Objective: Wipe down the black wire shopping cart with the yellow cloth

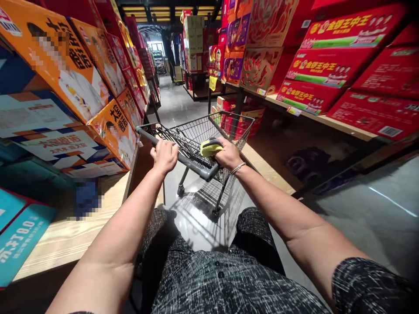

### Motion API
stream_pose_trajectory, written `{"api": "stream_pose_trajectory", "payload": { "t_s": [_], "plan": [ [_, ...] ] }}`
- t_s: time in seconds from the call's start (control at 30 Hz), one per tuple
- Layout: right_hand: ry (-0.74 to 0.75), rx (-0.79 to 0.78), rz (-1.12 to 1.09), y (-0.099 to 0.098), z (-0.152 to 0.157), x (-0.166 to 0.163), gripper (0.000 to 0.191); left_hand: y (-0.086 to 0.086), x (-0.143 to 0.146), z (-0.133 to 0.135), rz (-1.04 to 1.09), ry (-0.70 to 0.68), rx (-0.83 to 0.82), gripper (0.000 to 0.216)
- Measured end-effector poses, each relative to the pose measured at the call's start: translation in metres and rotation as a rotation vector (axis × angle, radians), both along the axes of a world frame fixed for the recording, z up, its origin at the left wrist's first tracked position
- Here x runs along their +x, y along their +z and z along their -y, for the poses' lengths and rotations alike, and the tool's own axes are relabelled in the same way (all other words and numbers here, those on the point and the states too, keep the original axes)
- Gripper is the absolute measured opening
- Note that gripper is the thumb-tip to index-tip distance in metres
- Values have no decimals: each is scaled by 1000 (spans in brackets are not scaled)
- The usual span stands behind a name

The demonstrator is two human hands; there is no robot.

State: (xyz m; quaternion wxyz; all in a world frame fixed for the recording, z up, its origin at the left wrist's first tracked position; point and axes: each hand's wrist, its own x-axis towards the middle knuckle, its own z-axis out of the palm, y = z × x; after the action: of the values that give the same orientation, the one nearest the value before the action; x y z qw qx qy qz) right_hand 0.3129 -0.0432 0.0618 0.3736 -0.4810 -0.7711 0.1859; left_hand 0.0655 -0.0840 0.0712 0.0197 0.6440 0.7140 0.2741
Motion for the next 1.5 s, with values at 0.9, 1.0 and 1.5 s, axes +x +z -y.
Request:
{"api": "stream_pose_trajectory", "payload": {
  "t_s": [0.9, 1.0, 1.5],
  "plan": [
    [241, 145, -396, -70, 31, -63, 44, 22, -32, 15, 22, -456, -134, 61],
    [329, 248, -192, -72, 30, -53, 47, 19, -39, 13, 17, -478, -62, 56],
    [-22, 179, 331, -99, -28, 102, 62, 22, -78, 19, -328, -179, 49, 32]
  ]
}}
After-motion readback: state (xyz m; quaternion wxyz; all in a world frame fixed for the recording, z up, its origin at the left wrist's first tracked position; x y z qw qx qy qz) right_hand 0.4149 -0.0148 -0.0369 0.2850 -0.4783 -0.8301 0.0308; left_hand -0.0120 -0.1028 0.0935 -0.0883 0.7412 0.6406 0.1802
